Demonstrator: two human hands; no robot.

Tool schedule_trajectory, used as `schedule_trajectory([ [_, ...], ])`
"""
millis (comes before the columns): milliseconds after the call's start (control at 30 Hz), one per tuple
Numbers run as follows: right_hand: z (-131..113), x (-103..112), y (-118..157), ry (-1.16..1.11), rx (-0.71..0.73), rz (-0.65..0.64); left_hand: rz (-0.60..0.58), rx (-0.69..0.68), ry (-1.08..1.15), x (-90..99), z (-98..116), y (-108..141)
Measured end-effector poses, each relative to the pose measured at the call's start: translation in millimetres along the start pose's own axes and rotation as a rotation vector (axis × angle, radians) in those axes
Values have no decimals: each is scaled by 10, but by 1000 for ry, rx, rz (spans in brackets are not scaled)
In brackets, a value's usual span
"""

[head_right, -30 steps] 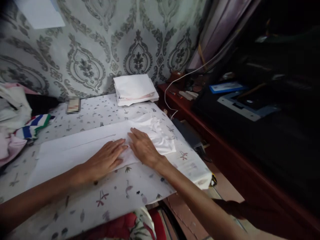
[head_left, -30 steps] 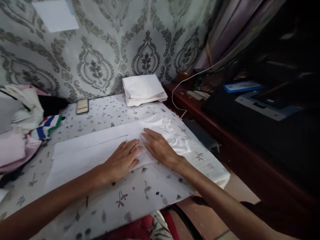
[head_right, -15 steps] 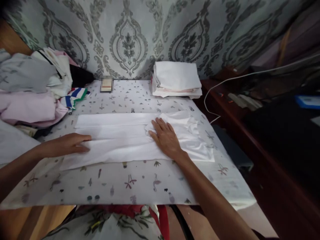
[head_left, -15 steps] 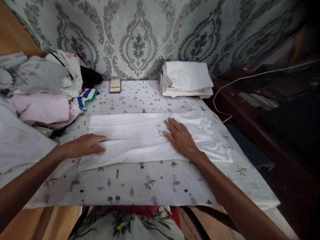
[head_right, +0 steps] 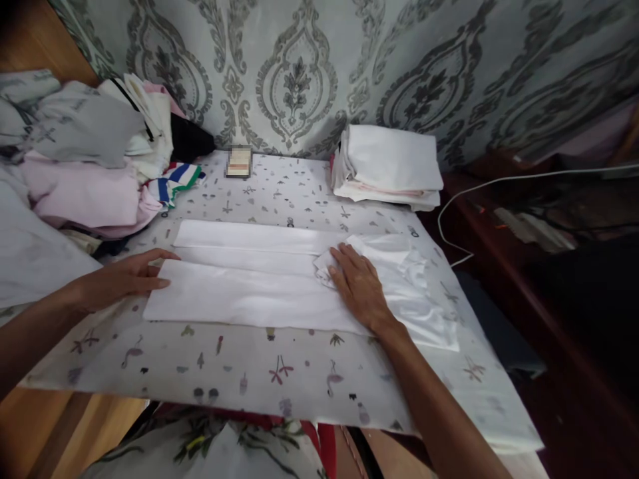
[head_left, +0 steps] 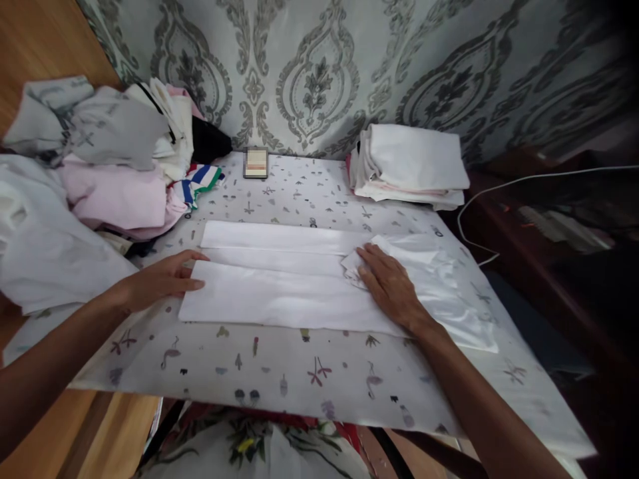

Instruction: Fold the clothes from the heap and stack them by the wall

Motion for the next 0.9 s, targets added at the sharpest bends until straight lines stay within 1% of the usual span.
schedule_trajectory([
  [33, -5, -1, -1, 6, 2, 3, -35, -13, 6, -47, -30, 21],
  [67, -12, 0, -1, 12, 7, 7, -47, -31, 4, -79, -52, 36],
  [100, -20, 1, -1, 17, 13, 9, -33, -49, 3, -97, -66, 46],
  [200, -40, 3, 1, 25, 29, 13, 59, -74, 42, -122, -77, 64],
  [267, -44, 4, 2, 25, 32, 15, 98, -73, 57, -149, -56, 77],
  [333, -44, 1, 1, 22, 31, 15, 149, -92, -5, -150, -12, 94],
  [467, -41, 4, -2, 6, 28, 16, 254, -127, -262, -86, 34, 143],
  [533, -44, 19, -1, -7, 19, 6, 318, -123, -470, -32, 41, 181],
  [600, -64, 45, 1, -23, 0, -13, 461, -141, -772, 32, 108, 232],
  [633, -84, 66, 0, -27, -14, -18, 551, -179, -926, 34, 174, 254],
  [667, -115, 88, -3, -24, -29, -18, 631, -245, -1051, -5, 254, 265],
  [700, -160, 108, -9, -11, -38, -12, 689, -336, -1130, -89, 334, 261],
  [733, -220, 122, -18, 10, -39, -1, 714, -443, -1163, -214, 406, 241],
  [767, -295, 122, -29, 36, -29, 7, 707, -553, -1160, -372, 465, 205],
  [833, -471, 69, -45, 86, 34, 7, 633, -735, -1126, -739, 543, 105],
  [900, -629, -41, -40, 122, 124, -14, 530, -845, -1147, -1093, 567, -12],
])
Point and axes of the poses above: each hand's wrist, its own y-axis away from the middle knuckle, its own x-axis out of the back of the hand, z = x × y, the point moved 7 cm from there along -y, towards the middle knuckle, and after that the axes turned 8 degrees about -y, right-handed, at the moved point
